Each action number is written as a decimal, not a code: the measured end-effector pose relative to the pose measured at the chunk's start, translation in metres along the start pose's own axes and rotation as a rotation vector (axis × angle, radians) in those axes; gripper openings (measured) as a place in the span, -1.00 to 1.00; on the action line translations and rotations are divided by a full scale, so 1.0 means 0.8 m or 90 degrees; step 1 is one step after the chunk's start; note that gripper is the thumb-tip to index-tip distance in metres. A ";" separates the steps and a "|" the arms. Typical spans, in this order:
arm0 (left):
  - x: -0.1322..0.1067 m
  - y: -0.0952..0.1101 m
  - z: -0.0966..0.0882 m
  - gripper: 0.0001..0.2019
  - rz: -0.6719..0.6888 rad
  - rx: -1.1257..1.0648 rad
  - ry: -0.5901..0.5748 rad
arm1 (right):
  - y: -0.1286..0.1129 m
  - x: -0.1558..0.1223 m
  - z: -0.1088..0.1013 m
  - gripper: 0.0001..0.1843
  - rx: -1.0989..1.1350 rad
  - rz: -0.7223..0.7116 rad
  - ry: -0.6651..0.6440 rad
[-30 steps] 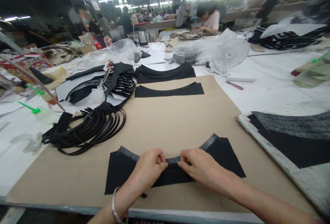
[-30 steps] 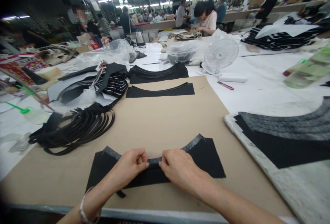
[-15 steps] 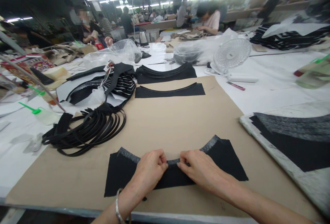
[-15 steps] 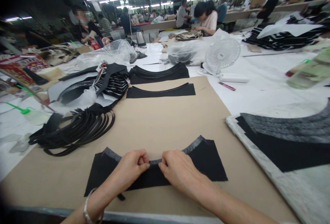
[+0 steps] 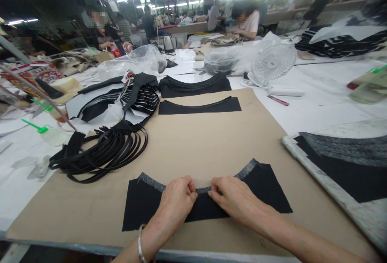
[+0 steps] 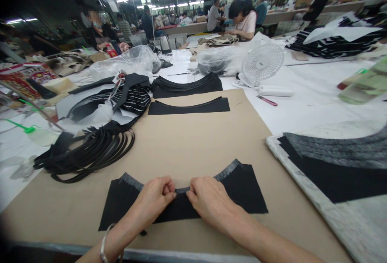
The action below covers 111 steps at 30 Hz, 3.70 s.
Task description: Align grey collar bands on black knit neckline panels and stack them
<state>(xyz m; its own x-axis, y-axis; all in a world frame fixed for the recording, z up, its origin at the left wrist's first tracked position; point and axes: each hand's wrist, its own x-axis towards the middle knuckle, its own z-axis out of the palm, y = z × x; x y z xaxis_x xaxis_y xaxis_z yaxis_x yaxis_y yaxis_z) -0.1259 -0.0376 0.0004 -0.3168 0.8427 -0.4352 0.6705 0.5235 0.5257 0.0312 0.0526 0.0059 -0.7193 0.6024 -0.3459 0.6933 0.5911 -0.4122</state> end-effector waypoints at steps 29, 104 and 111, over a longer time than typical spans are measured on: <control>-0.004 0.006 0.001 -0.78 -0.027 0.039 0.022 | -0.012 -0.007 0.000 -0.80 -0.110 0.017 0.000; -0.015 -0.061 0.086 -0.34 0.569 0.324 0.305 | 0.051 -0.010 -0.064 -0.79 -0.069 0.001 -0.061; -0.013 -0.053 0.074 -0.37 0.608 0.415 0.302 | 0.053 -0.012 -0.059 -0.74 -0.105 0.015 -0.022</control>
<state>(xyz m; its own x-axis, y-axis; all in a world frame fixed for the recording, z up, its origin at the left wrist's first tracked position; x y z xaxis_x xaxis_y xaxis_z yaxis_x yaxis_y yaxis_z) -0.1116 -0.0763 -0.0605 0.3600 0.8843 0.2975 0.9295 -0.3675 -0.0323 0.0698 0.0975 0.0314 -0.7023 0.5994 -0.3840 0.7053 0.6590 -0.2613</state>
